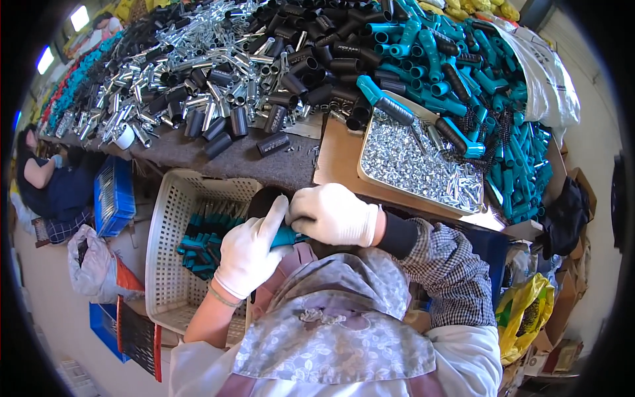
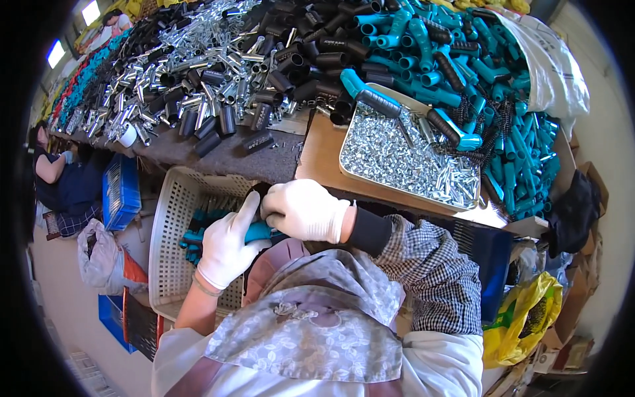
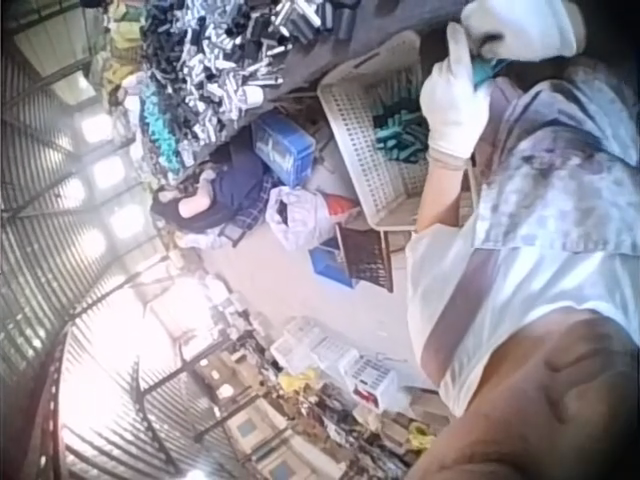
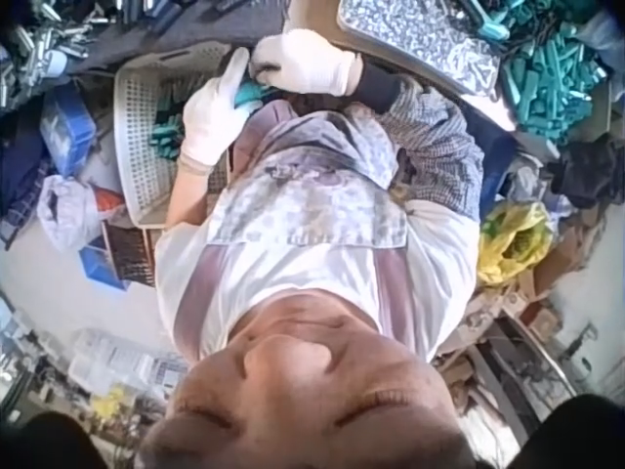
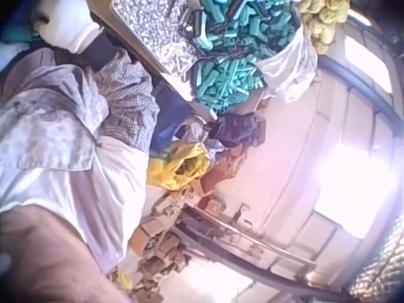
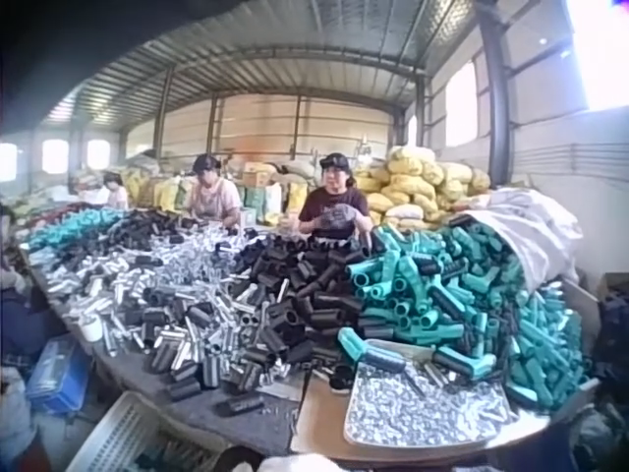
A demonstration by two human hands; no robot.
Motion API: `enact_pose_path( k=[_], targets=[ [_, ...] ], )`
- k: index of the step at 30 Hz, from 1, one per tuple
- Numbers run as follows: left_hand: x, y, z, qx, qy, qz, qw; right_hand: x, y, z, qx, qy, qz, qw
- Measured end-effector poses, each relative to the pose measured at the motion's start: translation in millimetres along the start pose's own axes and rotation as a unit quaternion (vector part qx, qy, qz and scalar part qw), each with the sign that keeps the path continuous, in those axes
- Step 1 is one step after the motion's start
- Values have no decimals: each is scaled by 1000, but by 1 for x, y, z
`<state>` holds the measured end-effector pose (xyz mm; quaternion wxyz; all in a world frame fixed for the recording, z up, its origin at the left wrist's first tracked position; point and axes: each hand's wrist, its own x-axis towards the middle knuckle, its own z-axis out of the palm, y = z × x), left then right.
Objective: Assembling plastic and metal components of a handheld tool at a factory workbench.
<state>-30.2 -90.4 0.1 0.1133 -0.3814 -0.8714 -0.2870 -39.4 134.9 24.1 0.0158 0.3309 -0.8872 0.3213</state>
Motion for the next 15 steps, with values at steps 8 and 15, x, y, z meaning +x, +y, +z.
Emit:
enact_pose_path(
  k=[8, 15],
  targets=[
    [-2, -4, -1, 11, -54, -34, 998, -25, -5, 23, -103, -2, -50, 993],
    [-6, -8, -2, 23, -77, -32, 996, -31, -2, 41, -87, 42, -12, 995]
  ],
)
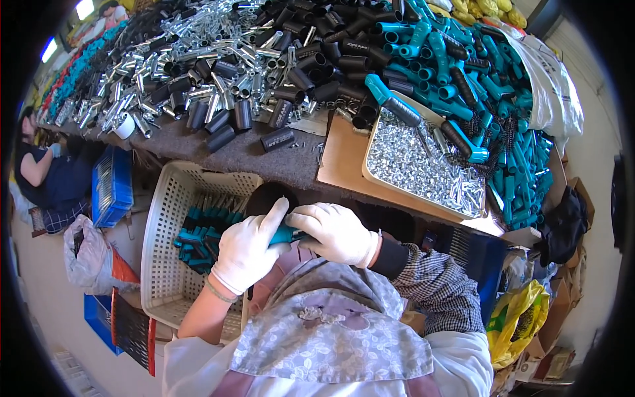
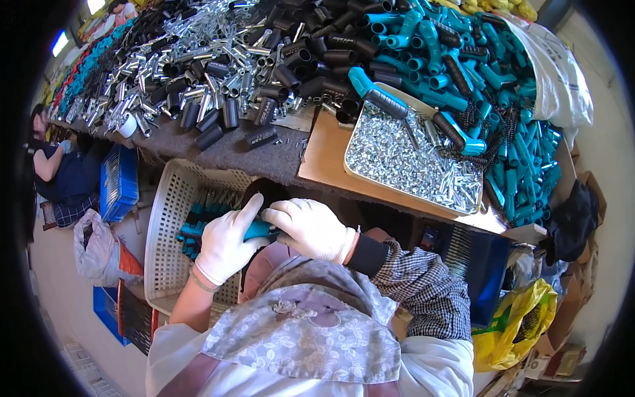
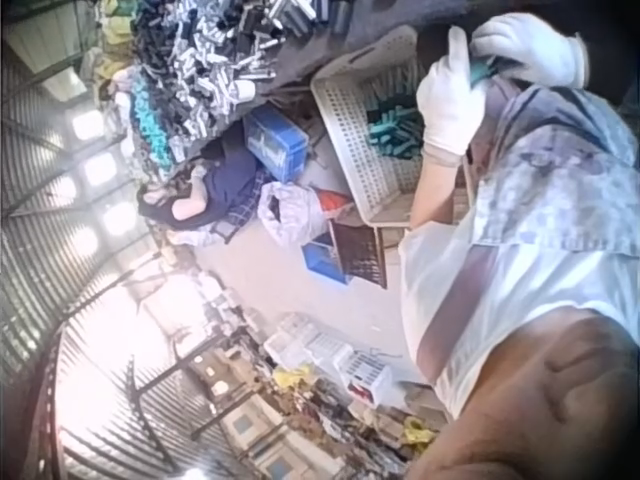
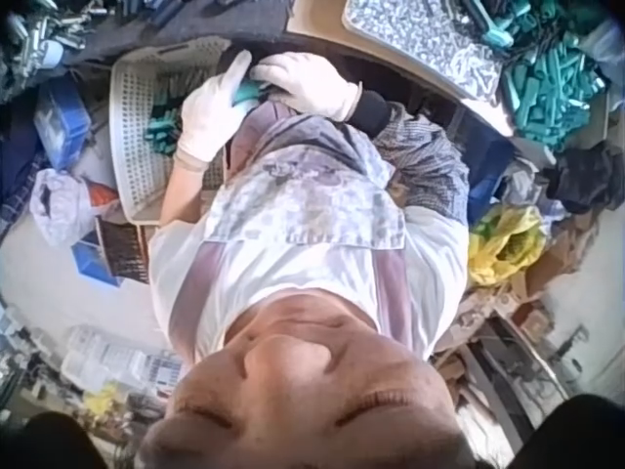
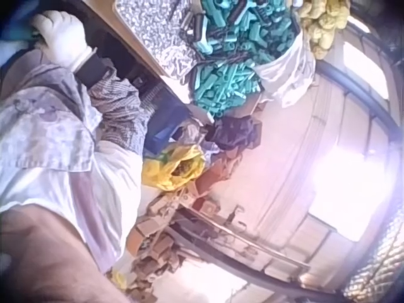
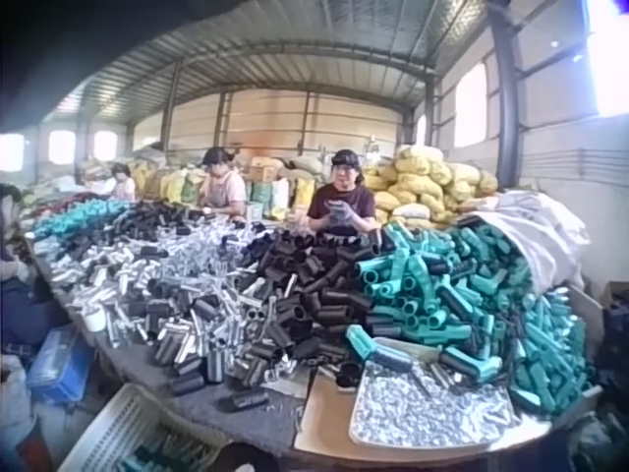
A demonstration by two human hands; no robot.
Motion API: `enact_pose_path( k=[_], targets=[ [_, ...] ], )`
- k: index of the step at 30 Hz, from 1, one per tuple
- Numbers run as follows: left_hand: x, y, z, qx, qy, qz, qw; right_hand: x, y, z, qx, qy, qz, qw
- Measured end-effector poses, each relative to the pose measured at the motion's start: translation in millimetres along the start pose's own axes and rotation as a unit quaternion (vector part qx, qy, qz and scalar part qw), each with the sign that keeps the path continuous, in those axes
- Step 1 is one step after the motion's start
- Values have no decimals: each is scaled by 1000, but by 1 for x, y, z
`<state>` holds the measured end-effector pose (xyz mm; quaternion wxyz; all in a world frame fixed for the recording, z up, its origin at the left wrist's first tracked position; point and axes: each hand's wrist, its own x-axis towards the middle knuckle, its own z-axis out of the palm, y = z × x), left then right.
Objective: Assembling plastic and metal components of a handheld tool at a factory workbench.
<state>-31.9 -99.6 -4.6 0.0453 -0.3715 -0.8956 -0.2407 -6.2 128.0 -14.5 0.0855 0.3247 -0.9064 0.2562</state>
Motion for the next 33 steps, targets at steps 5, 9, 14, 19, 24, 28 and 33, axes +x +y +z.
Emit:
enact_pose_path(
  k=[5, 9, 14, 19, 24, 28, 33],
  targets=[
    [-1, -4, 4, 10, -2, 13, 1000, 2, 1, 2, 18, -11, 26, 999],
    [0, -1, -1, 15, -14, 7, 1000, 5, 1, -1, 78, -28, 54, 995],
    [1, 0, -1, 21, -11, 11, 1000, 6, 0, 0, -3, 6, -11, 1000],
    [1, 2, -2, 28, -26, 14, 999, 4, -1, 2, 41, -8, 38, 998],
    [-3, 3, 2, -14, -17, 22, 1000, 1, -7, 1, 45, 1, 40, 998],
    [-4, 4, 4, -35, -11, 19, 999, 0, -8, 0, 48, 10, 34, 998],
    [-5, 3, 3, -21, -5, 25, 999, 6, -7, -3, 56, -17, 64, 996]
  ],
)
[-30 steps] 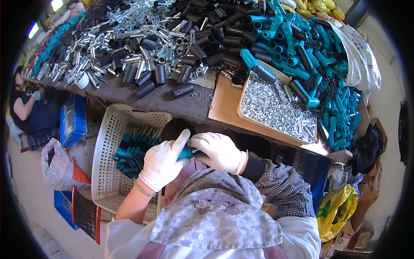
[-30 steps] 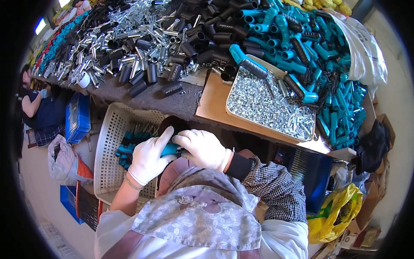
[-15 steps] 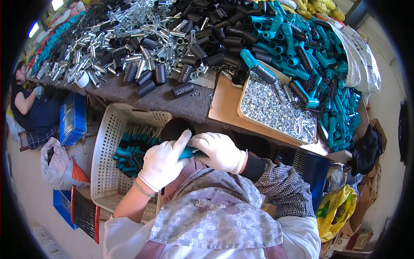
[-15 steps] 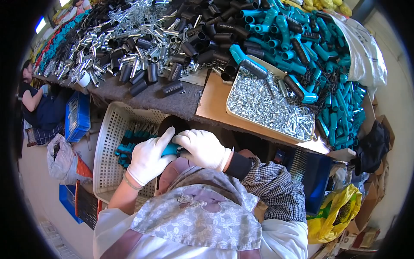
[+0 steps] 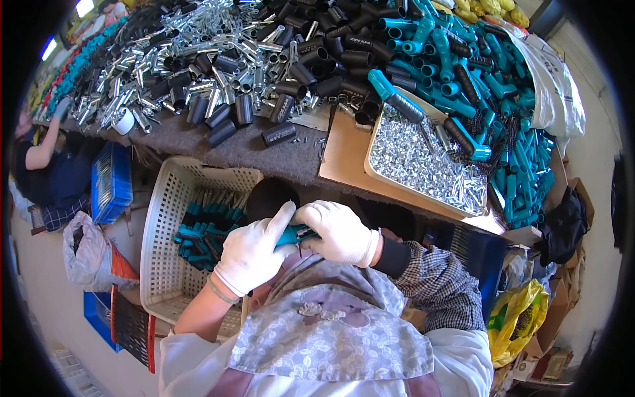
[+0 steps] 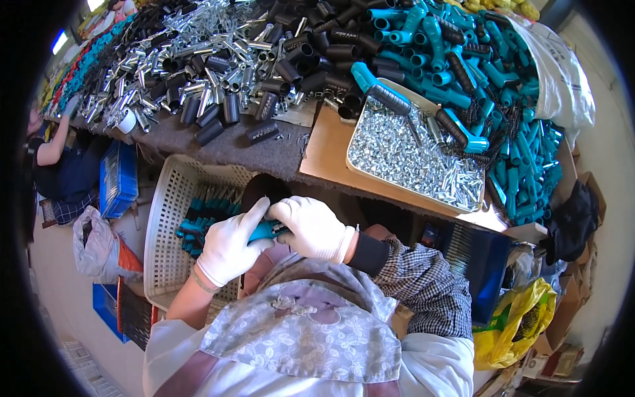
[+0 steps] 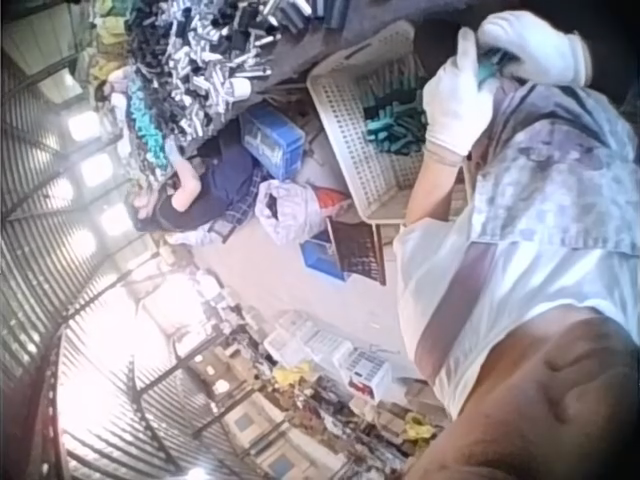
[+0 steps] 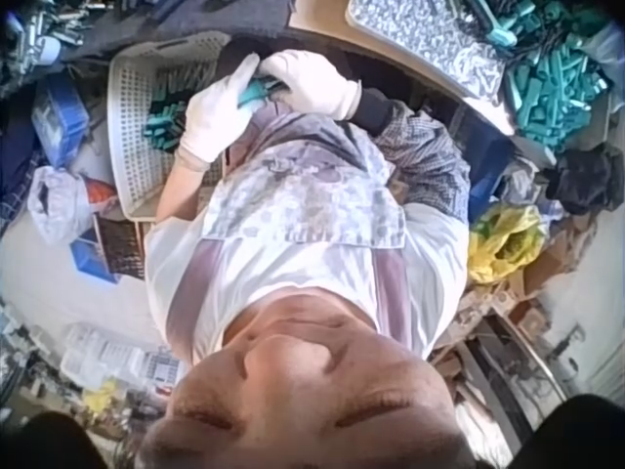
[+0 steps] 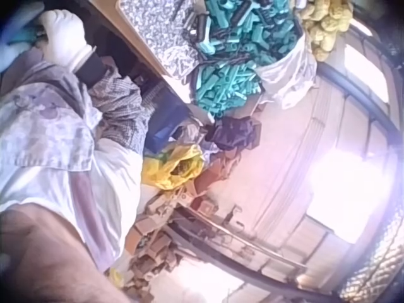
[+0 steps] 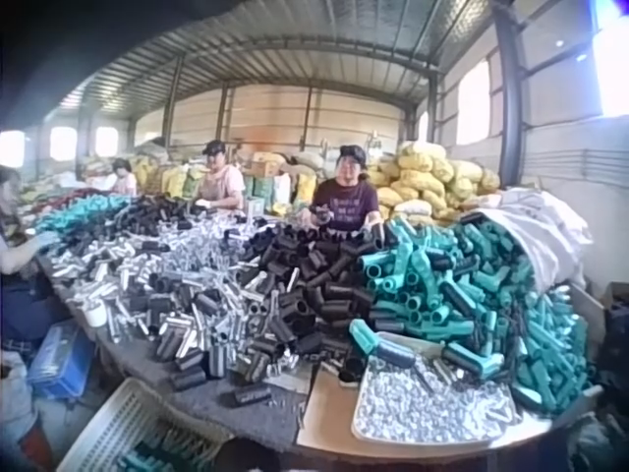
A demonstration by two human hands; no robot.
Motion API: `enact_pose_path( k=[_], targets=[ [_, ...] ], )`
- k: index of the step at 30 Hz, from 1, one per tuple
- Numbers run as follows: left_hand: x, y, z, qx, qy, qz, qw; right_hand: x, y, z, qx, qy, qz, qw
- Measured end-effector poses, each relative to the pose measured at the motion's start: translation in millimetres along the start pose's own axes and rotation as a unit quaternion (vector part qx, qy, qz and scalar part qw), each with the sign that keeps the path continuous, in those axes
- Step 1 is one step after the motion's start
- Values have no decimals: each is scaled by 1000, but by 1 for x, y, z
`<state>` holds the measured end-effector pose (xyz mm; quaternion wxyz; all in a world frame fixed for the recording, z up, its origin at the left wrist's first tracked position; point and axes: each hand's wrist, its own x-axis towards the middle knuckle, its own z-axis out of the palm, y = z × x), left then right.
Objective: Assembling plastic and metal components of a handheld tool at a factory workbench.
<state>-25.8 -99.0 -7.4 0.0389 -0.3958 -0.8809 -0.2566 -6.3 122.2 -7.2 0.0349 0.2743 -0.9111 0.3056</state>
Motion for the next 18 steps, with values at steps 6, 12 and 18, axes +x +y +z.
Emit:
enact_pose_path(
  k=[6, 12, 18],
  targets=[
    [0, 0, -1, 25, 2, 13, 1000, 1, -1, -2, 49, -10, 42, 998],
    [1, 3, -6, 34, -15, 4, 999, -4, 3, 5, 26, 16, -12, 999],
    [-1, 9, -5, -7, -24, -45, 999, -4, -1, 5, 3, -4, 9, 1000]
  ],
)
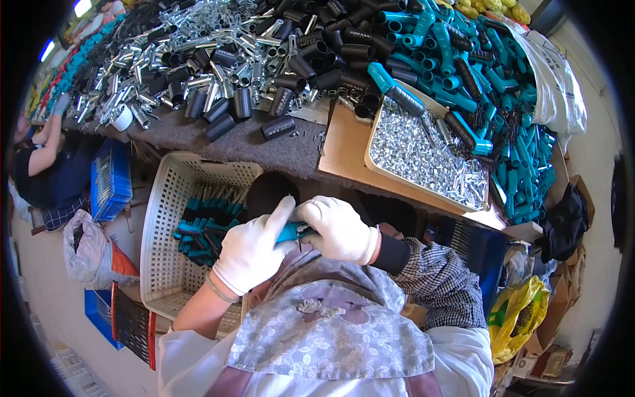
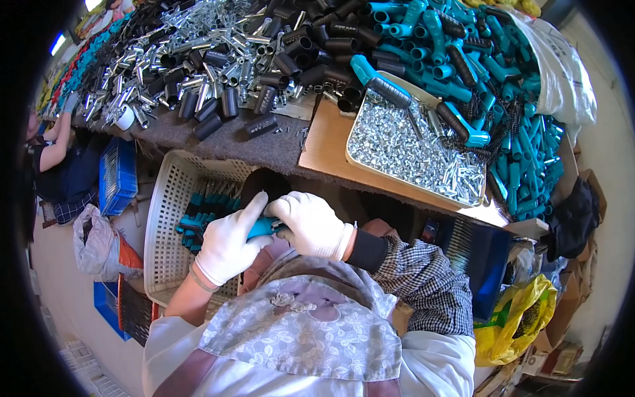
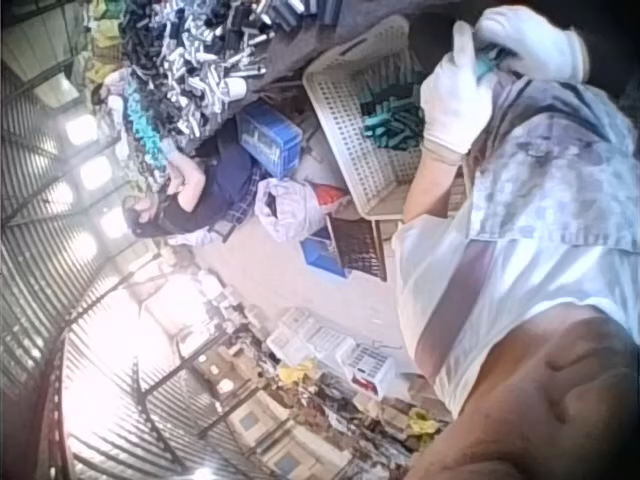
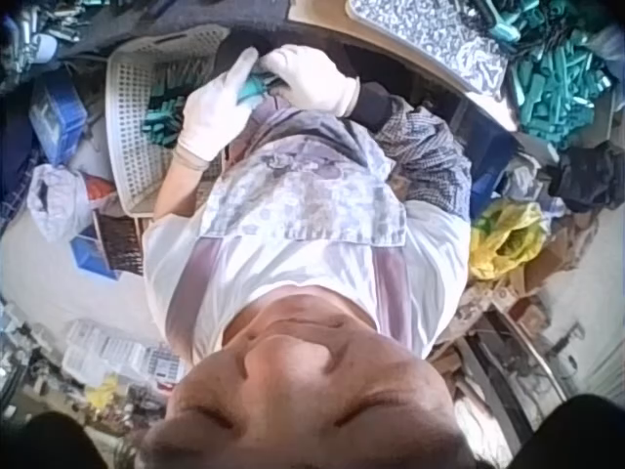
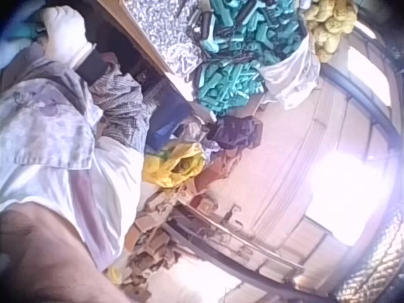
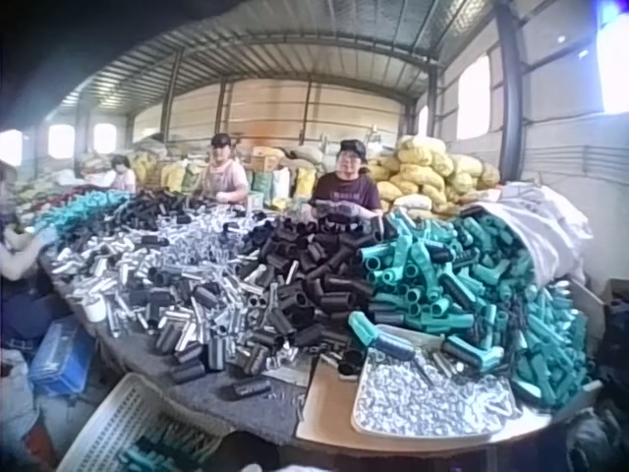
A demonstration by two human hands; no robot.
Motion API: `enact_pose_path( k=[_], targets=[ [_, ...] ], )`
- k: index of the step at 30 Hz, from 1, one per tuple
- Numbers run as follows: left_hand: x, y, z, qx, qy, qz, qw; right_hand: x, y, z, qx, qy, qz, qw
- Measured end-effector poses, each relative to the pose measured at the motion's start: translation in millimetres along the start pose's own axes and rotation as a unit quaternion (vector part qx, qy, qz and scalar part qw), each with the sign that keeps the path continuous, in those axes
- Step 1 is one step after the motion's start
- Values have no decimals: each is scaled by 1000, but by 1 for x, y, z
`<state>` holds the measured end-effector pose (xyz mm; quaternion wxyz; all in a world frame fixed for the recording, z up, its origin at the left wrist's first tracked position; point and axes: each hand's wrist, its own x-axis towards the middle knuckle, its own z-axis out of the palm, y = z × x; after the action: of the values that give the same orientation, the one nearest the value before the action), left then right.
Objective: Assembling plastic and metal components of a handheld tool at a factory workbench.
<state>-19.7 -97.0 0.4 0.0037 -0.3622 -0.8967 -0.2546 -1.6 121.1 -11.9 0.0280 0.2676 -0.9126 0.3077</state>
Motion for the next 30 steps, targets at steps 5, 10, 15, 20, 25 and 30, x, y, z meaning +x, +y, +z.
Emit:
enact_pose_path(
  k=[5, 10, 15, 20, 25, 30],
  targets=[
    [0, -6, 9, -158, -20, -65, 985, 1, 6, 3, -129, 87, -185, 970],
    [-2, -9, 17, -262, -24, -66, 963, 2, 10, -1, -161, 101, -253, 949],
    [-4, -8, 13, -324, -82, -81, 939, 6, 9, -2, -173, 108, -295, 933],
    [-4, 8, 17, -724, -238, -259, 593, 3, 21, 3, -168, 86, -291, 938],
    [-10, -20, 36, -410, -129, -42, 902, -3, 15, -7, -45, -5, -219, 975],
    [1, 7, -5, -224, -130, -157, 953, -14, 18, -10, 45, 40, -117, 991]
  ],
)
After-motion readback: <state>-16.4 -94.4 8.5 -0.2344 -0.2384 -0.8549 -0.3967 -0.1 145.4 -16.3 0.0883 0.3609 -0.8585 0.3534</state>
